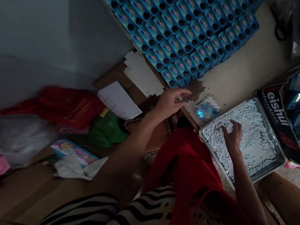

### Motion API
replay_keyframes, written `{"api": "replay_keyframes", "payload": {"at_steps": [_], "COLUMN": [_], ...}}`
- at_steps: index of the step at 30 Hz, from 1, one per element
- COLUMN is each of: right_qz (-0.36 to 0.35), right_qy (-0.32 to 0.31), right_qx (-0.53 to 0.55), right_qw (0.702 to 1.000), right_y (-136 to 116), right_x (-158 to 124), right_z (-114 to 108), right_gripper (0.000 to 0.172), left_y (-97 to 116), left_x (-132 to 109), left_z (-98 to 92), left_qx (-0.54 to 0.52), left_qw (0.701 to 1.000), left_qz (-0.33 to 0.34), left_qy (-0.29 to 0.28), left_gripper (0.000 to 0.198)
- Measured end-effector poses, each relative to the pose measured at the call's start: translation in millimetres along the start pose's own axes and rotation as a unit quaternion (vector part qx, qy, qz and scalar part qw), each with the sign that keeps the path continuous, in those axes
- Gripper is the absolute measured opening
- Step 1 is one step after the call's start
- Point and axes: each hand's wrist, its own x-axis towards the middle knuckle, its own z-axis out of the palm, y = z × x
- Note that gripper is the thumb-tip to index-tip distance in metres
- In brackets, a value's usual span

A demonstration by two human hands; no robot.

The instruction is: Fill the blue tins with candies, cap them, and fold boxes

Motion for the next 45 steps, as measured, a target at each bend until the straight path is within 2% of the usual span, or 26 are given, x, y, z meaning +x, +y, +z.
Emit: {"api": "replay_keyframes", "payload": {"at_steps": [3, 6, 9, 12, 14, 16, 18, 19, 22, 24, 27, 28, 30, 32, 34, 36, 37, 38, 40, 42, 44, 45], "right_qz": [-0.054, -0.120, -0.157, -0.162, -0.154, -0.131, -0.083, -0.053, 0.020, 0.031, 0.000, -0.014, -0.034, -0.055, -0.084, -0.099, -0.093, -0.079, -0.043, -0.021, 0.006, 0.032], "right_qy": [0.001, -0.026, -0.074, -0.100, -0.112, -0.140, -0.150, -0.134, -0.007, 0.094, 0.173, 0.176, 0.158, 0.093, -0.011, -0.101, -0.117, -0.106, -0.030, 0.052, 0.097, 0.135], "right_qx": [0.024, 0.000, -0.041, -0.063, -0.047, 0.005, 0.072, 0.093, 0.075, 0.039, 0.020, 0.028, 0.055, 0.074, 0.105, 0.150, 0.174, 0.194, 0.208, 0.177, 0.129, 0.093], "right_qw": [0.998, 0.992, 0.984, 0.980, 0.981, 0.981, 0.983, 0.985, 0.997, 0.994, 0.985, 0.984, 0.985, 0.991, 0.991, 0.979, 0.973, 0.972, 0.977, 0.983, 0.987, 0.986], "right_y": [-21.4, -49.1, -73.7, -89.8, -96.1, -99.9, -101.5, -101.5, -99.5, -97.5, -94.7, -93.9, -92.6, -91.9, -91.4, -90.1, -88.7, -86.7, -80.2, -68.9, -49.0, -34.7], "right_x": [18.6, 35.3, 47.2, 54.2, 56.8, 61.3, 74.9, 87.4, 152.8, 217.2, 328.2, 364.3, 428.1, 475.2, 501.6, 504.2, 496.0, 481.5, 436.7, 380.8, 328.8, 308.5], "right_z": [-6.0, -9.4, -9.8, -3.9, 3.8, 11.0, 11.9, 8.1, -23.7, -55.1, -91.6, -97.3, -98.5, -90.6, -80.3, -73.2, -71.8, -71.9, -76.1, -86.5, -106.2, -120.1], "right_gripper": [0.069, 0.078, 0.081, 0.082, 0.076, 0.061, 0.045, 0.039, 0.040, 0.049, 0.059, 0.060, 0.048, 0.045, 0.041, 0.042, 0.049, 0.056, 0.058, 0.043, 0.033, 0.033], "left_y": [15.9, 23.9, 21.8, 12.2, 4.7, -1.8, -6.6, -8.3, -9.4, -5.6, 5.2, 9.1, 15.3, 17.3, 13.7, 5.0, -0.5, -6.1, -14.9, -16.1, -6.7, 1.4], "left_x": [10.4, 12.7, 6.5, -0.7, -2.5, -0.2, 6.2, 10.8, 28.1, 40.8, 59.4, 64.8, 73.5, 78.4, 78.8, 75.9, 73.9, 72.0, 70.0, 71.5, 75.2, 77.1], "left_z": [-3.8, -6.0, -9.9, -18.1, -25.1, -32.2, -38.5, -41.3, -48.0, -50.7, -50.8, -49.9, -47.3, -45.2, -44.3, -43.7, -42.9, -41.3, -35.3, -26.3, -17.6, -14.4], "left_qx": [0.065, 0.088, 0.099, 0.099, 0.098, 0.102, 0.107, 0.107, 0.113, 0.122, 0.122, 0.119, 0.113, 0.110, 0.113, 0.121, 0.126, 0.133, 0.147, 0.165, 0.209, 0.247], "left_qw": [0.997, 0.995, 0.994, 0.995, 0.995, 0.994, 0.993, 0.993, 0.992, 0.991, 0.990, 0.989, 0.986, 0.983, 0.980, 0.977, 0.974, 0.972, 0.967, 0.958, 0.941, 0.929], "left_qz": [0.039, 0.049, 0.031, 0.007, -0.006, -0.017, -0.023, -0.028, -0.033, -0.028, -0.008, -0.001, 0.014, 0.025, 0.033, 0.035, 0.034, 0.033, 0.033, 0.041, 0.045, 0.040], "left_qy": [-0.017, -0.025, -0.029, -0.032, -0.032, -0.033, -0.037, -0.041, -0.047, -0.049, -0.076, -0.092, -0.124, -0.146, -0.159, -0.174, -0.183, -0.190, -0.204, -0.231, -0.263, -0.271], "left_gripper": [0.036, 0.035, 0.035, 0.033, 0.033, 0.033, 0.032, 0.033, 0.033, 0.033, 0.034, 0.035, 0.036, 0.037, 0.038, 0.038, 0.038, 0.037, 0.037, 0.039, 0.040, 0.041]}}
